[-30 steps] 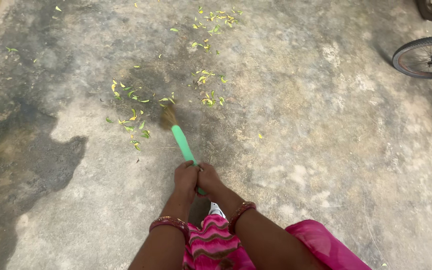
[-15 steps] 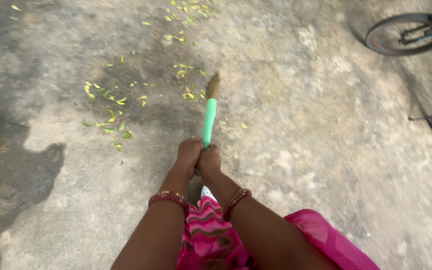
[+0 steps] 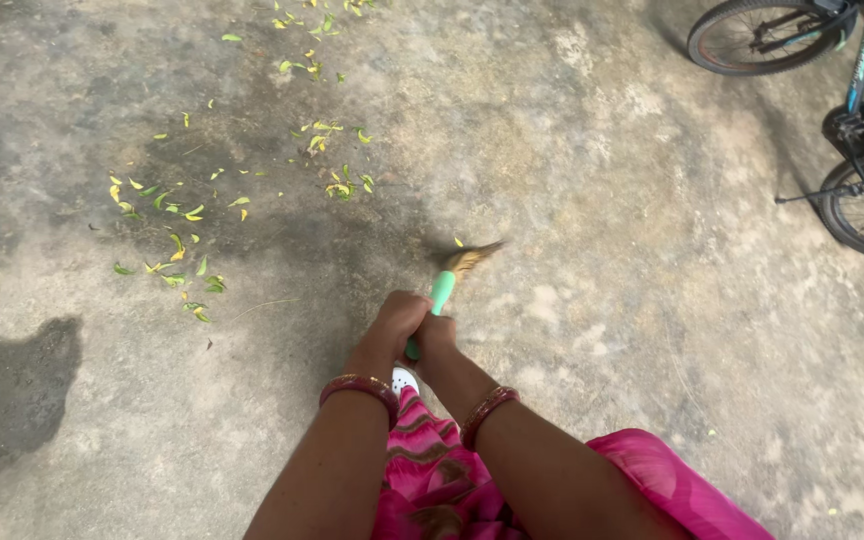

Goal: The person sweeps debris and leaves across a concrete floor using a small hand broom with a green handle.

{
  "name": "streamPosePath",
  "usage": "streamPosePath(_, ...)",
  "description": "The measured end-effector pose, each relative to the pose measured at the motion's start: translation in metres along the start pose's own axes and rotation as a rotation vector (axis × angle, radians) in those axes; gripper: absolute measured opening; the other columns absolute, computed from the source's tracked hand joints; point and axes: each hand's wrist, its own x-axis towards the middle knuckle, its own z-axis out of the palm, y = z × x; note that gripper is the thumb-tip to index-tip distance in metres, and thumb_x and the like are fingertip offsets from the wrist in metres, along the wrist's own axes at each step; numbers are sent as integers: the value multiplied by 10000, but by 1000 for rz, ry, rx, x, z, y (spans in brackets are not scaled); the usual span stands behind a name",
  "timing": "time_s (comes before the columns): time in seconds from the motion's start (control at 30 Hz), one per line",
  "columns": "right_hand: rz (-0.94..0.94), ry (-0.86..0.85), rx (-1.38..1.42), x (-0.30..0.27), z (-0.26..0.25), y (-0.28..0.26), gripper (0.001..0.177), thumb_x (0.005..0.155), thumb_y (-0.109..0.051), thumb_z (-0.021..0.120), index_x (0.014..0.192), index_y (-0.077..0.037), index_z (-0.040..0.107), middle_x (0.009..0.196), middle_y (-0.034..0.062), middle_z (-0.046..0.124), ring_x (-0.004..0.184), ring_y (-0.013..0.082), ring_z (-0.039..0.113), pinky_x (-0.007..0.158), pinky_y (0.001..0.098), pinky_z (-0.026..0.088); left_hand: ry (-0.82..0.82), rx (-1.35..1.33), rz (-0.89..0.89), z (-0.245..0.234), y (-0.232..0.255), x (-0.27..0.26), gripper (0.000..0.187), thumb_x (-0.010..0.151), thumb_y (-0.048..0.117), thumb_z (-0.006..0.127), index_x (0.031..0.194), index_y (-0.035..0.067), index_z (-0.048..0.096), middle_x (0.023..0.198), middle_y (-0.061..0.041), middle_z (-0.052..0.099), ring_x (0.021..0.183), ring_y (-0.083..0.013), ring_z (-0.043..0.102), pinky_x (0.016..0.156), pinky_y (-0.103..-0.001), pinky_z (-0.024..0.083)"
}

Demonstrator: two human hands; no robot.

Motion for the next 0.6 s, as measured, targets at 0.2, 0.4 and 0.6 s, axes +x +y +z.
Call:
streamPosePath(0.2,-36,-248,-336,38,23,10,229,945,-206,587,1061,-12,624,803,130,659,593,249,650,452,395,493,143,-128,43,-41,-21,33,311,913,169,558,1100,-59,656,1003,-233,653,819,-414,673,588,-637,551)
streamPosePath(0.4,-156,-546,-767,27,57,-15,184,933,-188,633,1014,-24,623,725,102,628,544,215,637,437,358,467,347,-395,120,-69,-23,23,592,880,170,680,1436,113,485,1045,-142,655,754,-249,585,551,-437,451)
streamPosePath(0.6,-259,-538,-876,-3,71,-27,210,957,-191,604,1078,-21,585,742,109,656,529,199,635,412,346,463,414,-439,51,-73,-13,0,688,878,125,642,1519,219,413,1139,-156,639,826,-271,605,568,-443,435)
